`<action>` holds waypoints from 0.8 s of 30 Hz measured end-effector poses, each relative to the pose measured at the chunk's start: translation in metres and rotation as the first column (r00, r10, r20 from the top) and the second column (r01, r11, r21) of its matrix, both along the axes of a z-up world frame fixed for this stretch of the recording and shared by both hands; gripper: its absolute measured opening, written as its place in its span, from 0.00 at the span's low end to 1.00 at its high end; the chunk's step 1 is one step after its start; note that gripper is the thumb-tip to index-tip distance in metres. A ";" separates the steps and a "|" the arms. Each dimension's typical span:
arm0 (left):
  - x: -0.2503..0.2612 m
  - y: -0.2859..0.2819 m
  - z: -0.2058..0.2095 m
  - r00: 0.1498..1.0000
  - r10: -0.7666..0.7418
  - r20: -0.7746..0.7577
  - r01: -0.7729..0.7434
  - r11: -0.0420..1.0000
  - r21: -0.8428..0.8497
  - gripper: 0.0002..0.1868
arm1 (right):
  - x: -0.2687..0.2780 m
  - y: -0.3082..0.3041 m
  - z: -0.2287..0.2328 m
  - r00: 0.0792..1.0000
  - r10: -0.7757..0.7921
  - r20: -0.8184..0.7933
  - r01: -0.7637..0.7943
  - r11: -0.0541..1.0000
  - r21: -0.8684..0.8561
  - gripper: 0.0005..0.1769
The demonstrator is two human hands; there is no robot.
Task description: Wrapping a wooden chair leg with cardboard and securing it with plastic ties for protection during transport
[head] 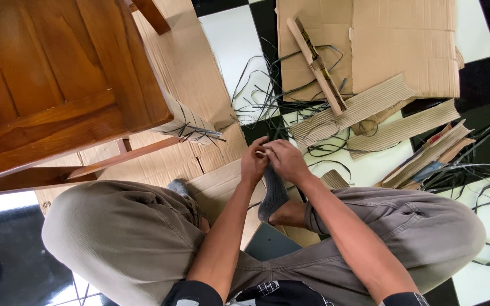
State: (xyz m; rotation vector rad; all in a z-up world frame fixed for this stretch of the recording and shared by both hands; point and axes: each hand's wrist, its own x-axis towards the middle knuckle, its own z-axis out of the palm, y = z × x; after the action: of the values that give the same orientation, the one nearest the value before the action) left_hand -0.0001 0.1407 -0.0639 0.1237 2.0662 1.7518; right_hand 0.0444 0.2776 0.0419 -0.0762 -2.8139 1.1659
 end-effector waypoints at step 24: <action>-0.034 -0.056 0.090 0.703 0.639 0.311 -0.709 0.665 0.236 0.17 | -0.033 -0.030 0.003 0.942 0.006 0.337 0.100 0.950 -0.296 0.20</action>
State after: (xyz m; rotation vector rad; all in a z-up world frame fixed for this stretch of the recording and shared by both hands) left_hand -0.0338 0.0843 0.0260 -0.8138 1.7353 2.4217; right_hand 0.0117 0.2471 0.0453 -0.3993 -2.8480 1.7210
